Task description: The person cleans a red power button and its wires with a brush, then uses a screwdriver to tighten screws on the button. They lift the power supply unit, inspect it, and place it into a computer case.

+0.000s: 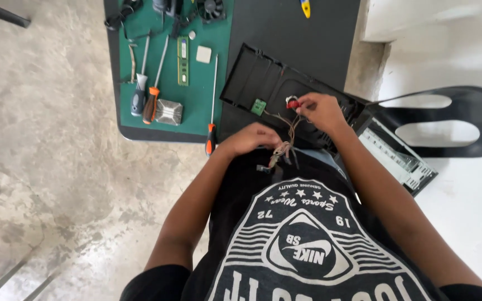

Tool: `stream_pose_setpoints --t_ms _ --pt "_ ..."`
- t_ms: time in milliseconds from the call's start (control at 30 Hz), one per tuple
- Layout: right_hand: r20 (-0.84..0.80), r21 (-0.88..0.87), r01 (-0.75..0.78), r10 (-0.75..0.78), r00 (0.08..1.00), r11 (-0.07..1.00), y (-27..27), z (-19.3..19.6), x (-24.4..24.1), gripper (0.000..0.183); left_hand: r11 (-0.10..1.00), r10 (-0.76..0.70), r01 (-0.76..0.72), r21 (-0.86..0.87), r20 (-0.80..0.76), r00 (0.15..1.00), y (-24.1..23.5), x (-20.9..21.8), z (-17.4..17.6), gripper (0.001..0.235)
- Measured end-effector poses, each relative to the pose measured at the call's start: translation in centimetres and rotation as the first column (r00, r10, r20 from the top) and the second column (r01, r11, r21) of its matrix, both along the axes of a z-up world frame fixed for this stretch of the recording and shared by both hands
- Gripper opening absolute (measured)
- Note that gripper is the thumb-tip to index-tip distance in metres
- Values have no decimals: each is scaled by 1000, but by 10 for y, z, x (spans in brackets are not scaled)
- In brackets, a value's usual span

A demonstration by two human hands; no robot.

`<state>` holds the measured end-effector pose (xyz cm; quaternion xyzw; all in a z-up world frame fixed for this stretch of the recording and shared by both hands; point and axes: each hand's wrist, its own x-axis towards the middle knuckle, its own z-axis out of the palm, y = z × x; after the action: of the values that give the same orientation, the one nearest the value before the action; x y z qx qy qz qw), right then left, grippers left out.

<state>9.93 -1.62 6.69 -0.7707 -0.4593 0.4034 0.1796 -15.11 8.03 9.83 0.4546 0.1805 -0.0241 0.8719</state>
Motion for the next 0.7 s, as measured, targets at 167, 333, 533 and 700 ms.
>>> stream_pose_setpoints --t_ms 167,333,533,700 --pt "63 11 13 -14 998 1000 -7 -26 -5 24 971 -74 130 202 -263 962 -10 26 -28 33" --pt "112 -11 52 -51 992 999 -7 -58 1 12 600 169 397 695 -595 786 -23 57 -70 43" --pt "144 65 -51 41 989 997 -4 -29 -6 9 659 234 332 675 -603 763 -5 82 -66 46" --pt "-174 55 203 -190 966 978 -19 -21 -16 19 632 231 310 710 -554 800 -7 88 -101 27"
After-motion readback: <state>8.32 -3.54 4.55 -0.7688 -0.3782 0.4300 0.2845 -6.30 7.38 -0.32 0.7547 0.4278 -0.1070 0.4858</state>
